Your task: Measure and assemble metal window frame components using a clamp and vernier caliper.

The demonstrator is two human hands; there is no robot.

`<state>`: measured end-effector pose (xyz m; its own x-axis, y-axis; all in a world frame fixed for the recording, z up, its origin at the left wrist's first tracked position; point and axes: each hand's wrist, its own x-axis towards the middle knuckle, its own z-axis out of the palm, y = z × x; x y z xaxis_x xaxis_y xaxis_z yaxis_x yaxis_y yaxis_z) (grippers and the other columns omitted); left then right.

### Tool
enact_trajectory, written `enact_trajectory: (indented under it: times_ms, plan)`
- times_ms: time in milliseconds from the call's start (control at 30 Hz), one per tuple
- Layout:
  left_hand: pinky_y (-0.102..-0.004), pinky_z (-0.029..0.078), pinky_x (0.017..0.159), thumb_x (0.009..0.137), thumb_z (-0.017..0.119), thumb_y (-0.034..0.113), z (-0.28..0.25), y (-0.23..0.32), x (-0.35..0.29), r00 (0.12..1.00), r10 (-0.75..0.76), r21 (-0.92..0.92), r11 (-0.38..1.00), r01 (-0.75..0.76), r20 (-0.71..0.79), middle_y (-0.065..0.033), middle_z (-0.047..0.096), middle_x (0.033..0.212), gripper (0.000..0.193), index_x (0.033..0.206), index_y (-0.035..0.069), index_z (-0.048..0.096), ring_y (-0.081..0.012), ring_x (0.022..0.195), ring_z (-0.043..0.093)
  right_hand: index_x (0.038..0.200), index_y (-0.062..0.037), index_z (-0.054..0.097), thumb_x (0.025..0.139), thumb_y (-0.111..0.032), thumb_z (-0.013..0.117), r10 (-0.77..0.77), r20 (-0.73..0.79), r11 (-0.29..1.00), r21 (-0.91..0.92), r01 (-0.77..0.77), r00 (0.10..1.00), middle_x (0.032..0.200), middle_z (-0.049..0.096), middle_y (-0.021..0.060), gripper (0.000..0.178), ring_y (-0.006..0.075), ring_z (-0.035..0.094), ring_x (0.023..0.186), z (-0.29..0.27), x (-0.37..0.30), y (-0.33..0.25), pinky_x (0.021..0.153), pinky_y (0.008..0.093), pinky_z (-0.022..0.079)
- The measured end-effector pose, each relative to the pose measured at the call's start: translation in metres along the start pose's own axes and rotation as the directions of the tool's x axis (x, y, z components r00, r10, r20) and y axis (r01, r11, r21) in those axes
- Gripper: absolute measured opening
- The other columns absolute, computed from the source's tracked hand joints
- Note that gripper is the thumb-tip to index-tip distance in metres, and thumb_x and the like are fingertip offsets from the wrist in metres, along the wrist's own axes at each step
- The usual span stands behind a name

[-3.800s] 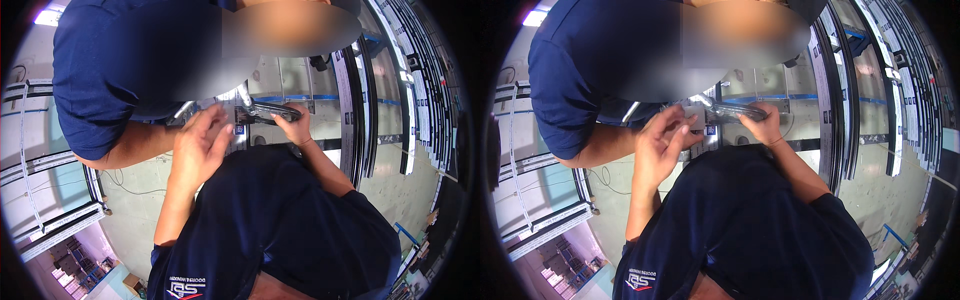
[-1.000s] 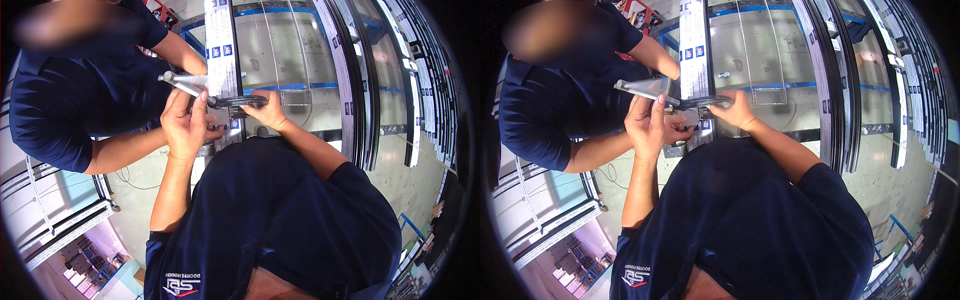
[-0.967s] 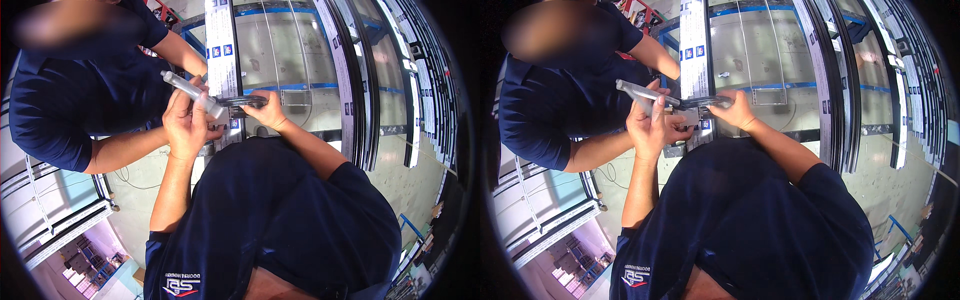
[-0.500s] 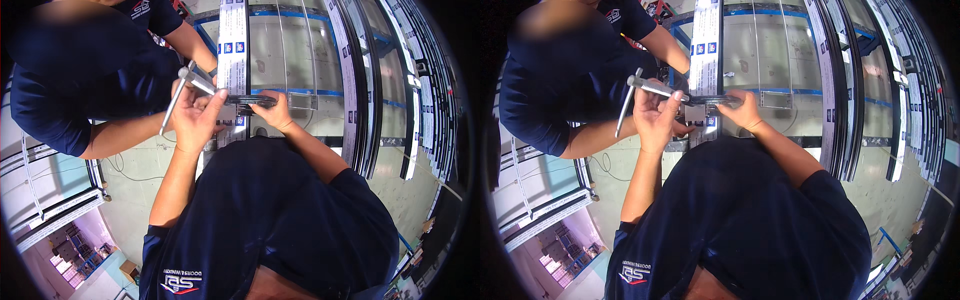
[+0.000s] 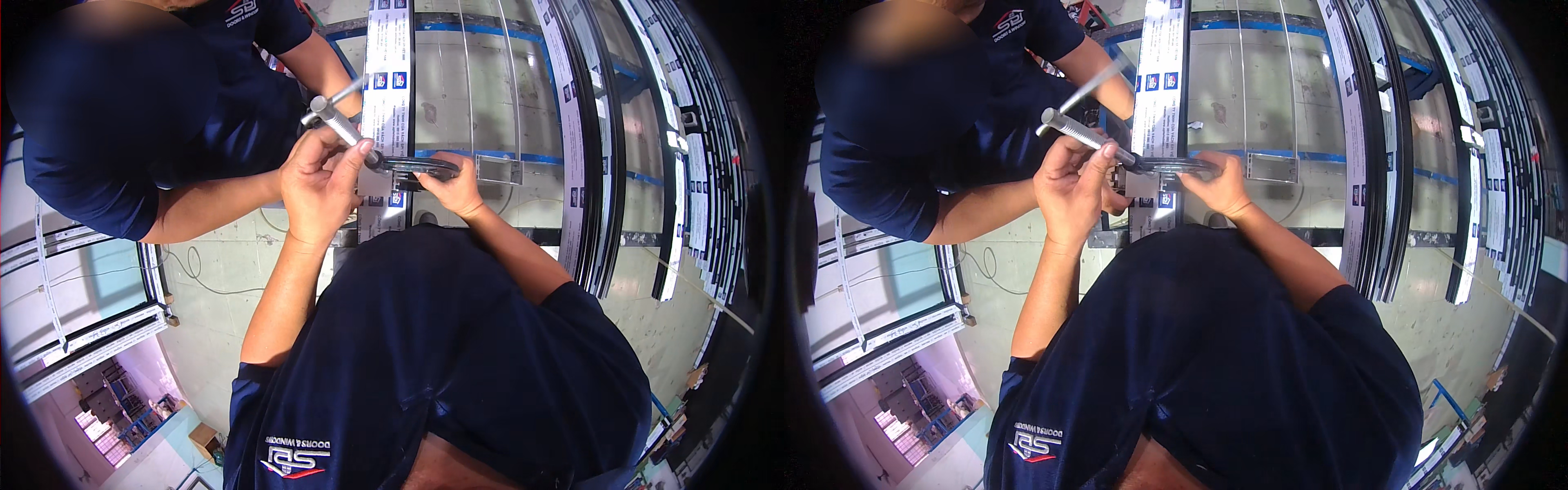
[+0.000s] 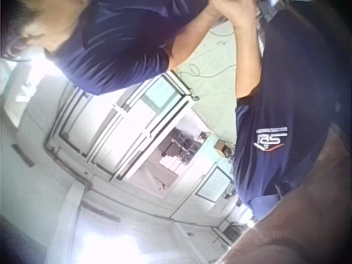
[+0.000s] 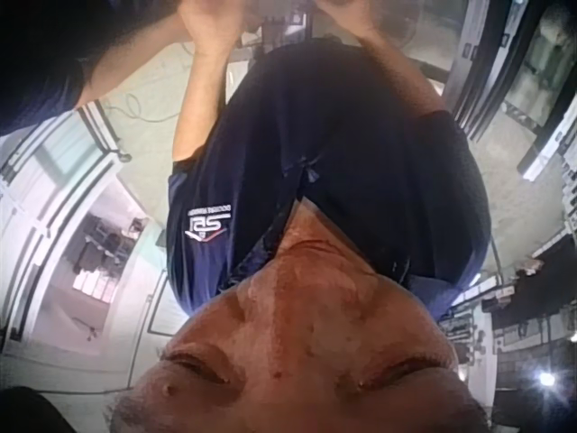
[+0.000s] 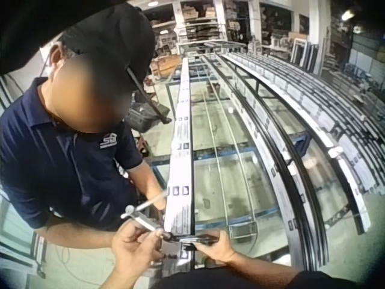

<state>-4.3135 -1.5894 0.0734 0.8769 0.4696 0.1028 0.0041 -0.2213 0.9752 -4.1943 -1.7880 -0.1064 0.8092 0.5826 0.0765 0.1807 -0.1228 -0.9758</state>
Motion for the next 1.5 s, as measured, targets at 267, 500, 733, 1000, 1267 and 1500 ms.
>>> enact_trajectory:
  times_ms: [267,500,733,1000,1267,1500]
  plan:
    - [-0.0271,0.059,0.088,0.098,0.077,0.001,0.002,0.013,0.004,0.997,0.071,-0.009,0.997,-0.071,0.020,-0.0088,0.074,0.107,0.031,0.128,-0.005,0.069,-0.0140,0.100,0.071,0.096,0.0071,0.075,0.081,-0.022,0.090,0.017,-0.010,0.998,0.053,-0.017,1.000,0.088,0.080,0.0149,0.036,0.0153,0.076,0.083,0.001,-0.002,-0.004,0.077,0.0313,0.058]
    - [-0.0299,0.059,0.093,0.102,0.074,0.009,-0.006,0.009,0.010,0.986,0.122,-0.042,0.992,-0.118,0.114,-0.0112,0.076,0.112,0.033,0.132,-0.004,0.069,-0.0171,0.107,0.073,0.096,0.0066,0.075,0.080,-0.025,0.090,0.000,0.009,1.000,-0.012,0.000,1.000,0.086,0.079,0.0165,0.038,0.0170,0.076,0.079,0.001,-0.001,-0.004,0.075,0.0325,0.057]
    - [-0.0287,0.059,0.092,0.100,0.076,0.005,-0.008,0.010,0.009,0.999,0.022,-0.045,0.999,-0.020,0.041,-0.0093,0.077,0.112,0.030,0.128,-0.004,0.071,-0.0153,0.102,0.074,0.093,0.0041,0.076,0.082,-0.022,0.088,-0.012,0.004,1.000,-0.018,0.012,1.000,0.083,0.079,0.0135,0.031,0.0144,0.073,0.075,0.000,-0.002,-0.012,0.070,0.0318,0.055]
    - [-0.0360,0.057,0.100,0.096,0.080,0.011,-0.018,0.008,0.009,0.982,0.068,-0.090,0.995,-0.052,0.178,-0.0196,0.066,0.141,0.055,0.145,-0.004,0.058,-0.0228,0.127,0.067,0.092,0.0051,0.075,0.081,-0.022,0.089,-0.010,-0.027,0.999,-0.048,0.009,1.000,0.082,0.078,0.0136,0.032,0.0128,0.072,0.075,0.003,-0.002,-0.010,0.070,0.0311,0.055]
    - [-0.0548,0.032,0.123,0.082,0.087,0.043,-0.040,-0.114,0.001,0.858,0.040,0.703,0.555,-0.445,0.511,-0.0256,0.055,0.155,0.093,0.154,0.000,0.048,-0.0410,0.140,0.056,0.095,0.0044,0.076,0.082,-0.015,0.089,-0.045,-0.016,0.998,0.040,0.046,0.999,0.085,0.079,0.0103,0.027,0.0116,0.071,0.079,0.004,-0.001,-0.016,0.072,0.0299,0.055]
    - [-0.0510,0.037,0.117,0.079,0.087,0.050,-0.039,-0.136,0.003,0.858,0.018,0.720,0.534,-0.443,0.514,-0.0173,0.068,0.142,0.090,0.149,0.003,0.055,-0.0325,0.133,0.064,0.092,0.0033,0.076,0.085,-0.015,0.088,-0.013,0.023,0.999,0.052,0.012,1.000,0.082,0.077,0.0081,0.023,0.0103,0.068,0.076,0.003,0.000,-0.020,0.069,0.0294,0.054]
